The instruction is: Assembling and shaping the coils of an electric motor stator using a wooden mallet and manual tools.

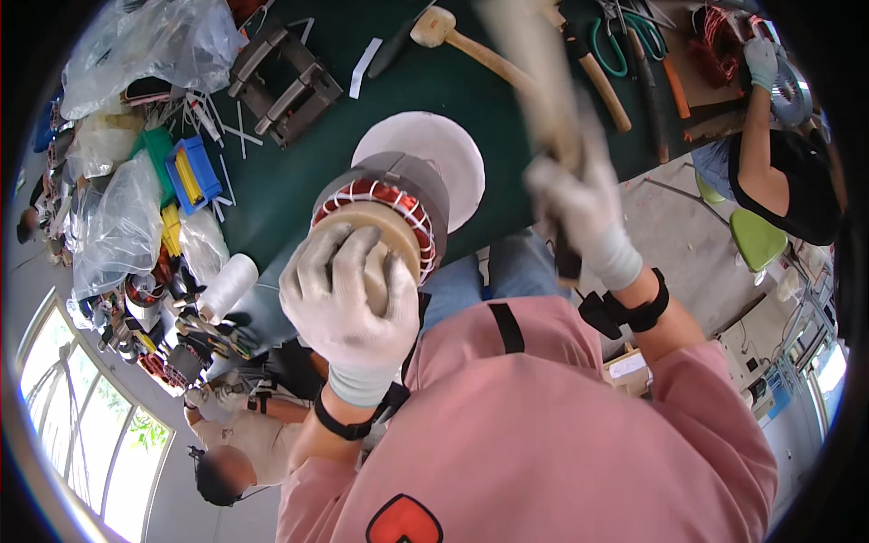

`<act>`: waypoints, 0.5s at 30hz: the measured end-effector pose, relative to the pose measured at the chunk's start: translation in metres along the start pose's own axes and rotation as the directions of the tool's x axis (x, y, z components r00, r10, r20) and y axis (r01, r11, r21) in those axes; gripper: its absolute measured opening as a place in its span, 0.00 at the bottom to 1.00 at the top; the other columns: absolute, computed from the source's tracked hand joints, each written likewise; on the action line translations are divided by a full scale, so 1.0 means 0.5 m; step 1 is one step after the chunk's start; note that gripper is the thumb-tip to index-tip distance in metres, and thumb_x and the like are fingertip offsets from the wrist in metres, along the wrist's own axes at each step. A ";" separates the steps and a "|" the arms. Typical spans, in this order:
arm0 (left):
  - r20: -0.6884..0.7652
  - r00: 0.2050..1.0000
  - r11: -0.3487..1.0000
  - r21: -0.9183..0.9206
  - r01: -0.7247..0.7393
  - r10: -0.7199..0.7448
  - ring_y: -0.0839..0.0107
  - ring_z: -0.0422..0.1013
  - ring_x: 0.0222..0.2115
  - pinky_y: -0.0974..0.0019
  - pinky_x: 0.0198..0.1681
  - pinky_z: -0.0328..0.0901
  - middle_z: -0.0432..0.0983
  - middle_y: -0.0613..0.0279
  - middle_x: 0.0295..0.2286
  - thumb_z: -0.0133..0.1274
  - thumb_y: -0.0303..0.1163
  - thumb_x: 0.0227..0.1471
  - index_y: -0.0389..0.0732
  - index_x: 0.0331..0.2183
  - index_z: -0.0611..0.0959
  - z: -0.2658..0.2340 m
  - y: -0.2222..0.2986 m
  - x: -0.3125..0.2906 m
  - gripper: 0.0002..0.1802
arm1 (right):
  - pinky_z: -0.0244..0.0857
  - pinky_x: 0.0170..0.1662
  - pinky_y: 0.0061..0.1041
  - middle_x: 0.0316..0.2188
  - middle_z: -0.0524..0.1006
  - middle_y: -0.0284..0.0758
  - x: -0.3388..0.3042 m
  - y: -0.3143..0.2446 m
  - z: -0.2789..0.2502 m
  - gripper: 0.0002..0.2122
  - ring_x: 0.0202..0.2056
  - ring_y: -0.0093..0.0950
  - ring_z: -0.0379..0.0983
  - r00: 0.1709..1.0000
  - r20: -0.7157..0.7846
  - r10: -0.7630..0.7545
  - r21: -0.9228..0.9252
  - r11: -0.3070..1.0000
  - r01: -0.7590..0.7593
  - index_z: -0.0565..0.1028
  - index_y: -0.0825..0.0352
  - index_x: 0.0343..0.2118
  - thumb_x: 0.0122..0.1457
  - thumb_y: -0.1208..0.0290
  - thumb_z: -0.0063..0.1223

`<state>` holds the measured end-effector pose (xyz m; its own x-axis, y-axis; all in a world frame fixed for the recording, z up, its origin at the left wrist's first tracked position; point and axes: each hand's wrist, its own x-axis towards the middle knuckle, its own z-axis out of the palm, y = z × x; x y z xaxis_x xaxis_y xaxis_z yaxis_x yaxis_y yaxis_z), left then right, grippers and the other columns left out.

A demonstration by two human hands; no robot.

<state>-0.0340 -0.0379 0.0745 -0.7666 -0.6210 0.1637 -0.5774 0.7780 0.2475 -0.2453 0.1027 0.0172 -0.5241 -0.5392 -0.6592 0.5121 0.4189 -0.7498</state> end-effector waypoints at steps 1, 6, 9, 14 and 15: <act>0.003 1.000 1.000 0.001 0.015 -0.015 0.52 0.72 0.44 0.50 0.50 0.65 0.77 0.57 0.43 0.63 0.33 0.45 0.44 0.40 0.86 -0.001 -0.001 -0.005 0.16 | 0.62 0.19 0.19 0.23 0.72 0.28 -0.007 0.009 0.020 0.13 0.17 0.17 0.66 0.987 -0.157 -0.019 0.106 0.994 0.036 0.71 0.63 0.48 0.61 0.76 0.56; 0.000 1.000 0.999 -0.036 -0.027 0.027 0.53 0.73 0.44 0.50 0.49 0.66 0.77 0.58 0.42 0.64 0.32 0.43 0.45 0.38 0.86 -0.003 -0.012 0.000 0.15 | 0.66 0.62 0.37 0.55 0.79 0.41 -0.047 0.078 0.043 0.43 0.50 0.41 0.78 0.814 0.552 -0.179 -0.368 0.824 0.431 0.51 0.63 0.74 0.57 0.77 0.60; -0.006 0.998 0.996 -0.058 -0.070 0.070 0.53 0.73 0.43 0.51 0.48 0.67 0.77 0.59 0.42 0.64 0.32 0.42 0.46 0.38 0.86 -0.003 -0.023 0.000 0.16 | 0.74 0.32 0.24 0.41 0.79 0.36 0.018 -0.028 0.001 0.34 0.27 0.25 0.79 0.975 0.223 -0.025 -0.144 0.988 0.058 0.62 0.69 0.68 0.58 0.70 0.60; 0.018 0.990 0.986 -0.102 -0.135 0.138 0.54 0.73 0.42 0.51 0.47 0.67 0.77 0.61 0.41 0.65 0.32 0.40 0.48 0.38 0.86 -0.009 -0.027 0.018 0.17 | 0.72 0.53 0.32 0.49 0.78 0.49 0.002 0.019 0.035 0.35 0.44 0.45 0.79 0.782 0.614 -0.103 -0.387 0.825 0.413 0.62 0.61 0.70 0.57 0.75 0.56; 0.031 0.987 0.982 -0.115 -0.151 0.155 0.55 0.73 0.42 0.51 0.47 0.67 0.77 0.61 0.41 0.65 0.32 0.40 0.48 0.38 0.86 -0.011 -0.035 0.014 0.17 | 0.72 0.52 0.32 0.50 0.78 0.48 0.024 -0.019 0.033 0.37 0.44 0.44 0.79 0.746 0.665 -0.029 -0.444 0.788 0.426 0.60 0.59 0.71 0.56 0.76 0.58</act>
<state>-0.0277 -0.0561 0.0765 -0.8552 -0.4895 0.1702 -0.4193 0.8465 0.3281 -0.2453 0.0802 0.0175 0.0470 -0.9004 -0.4325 -0.1216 0.4247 -0.8972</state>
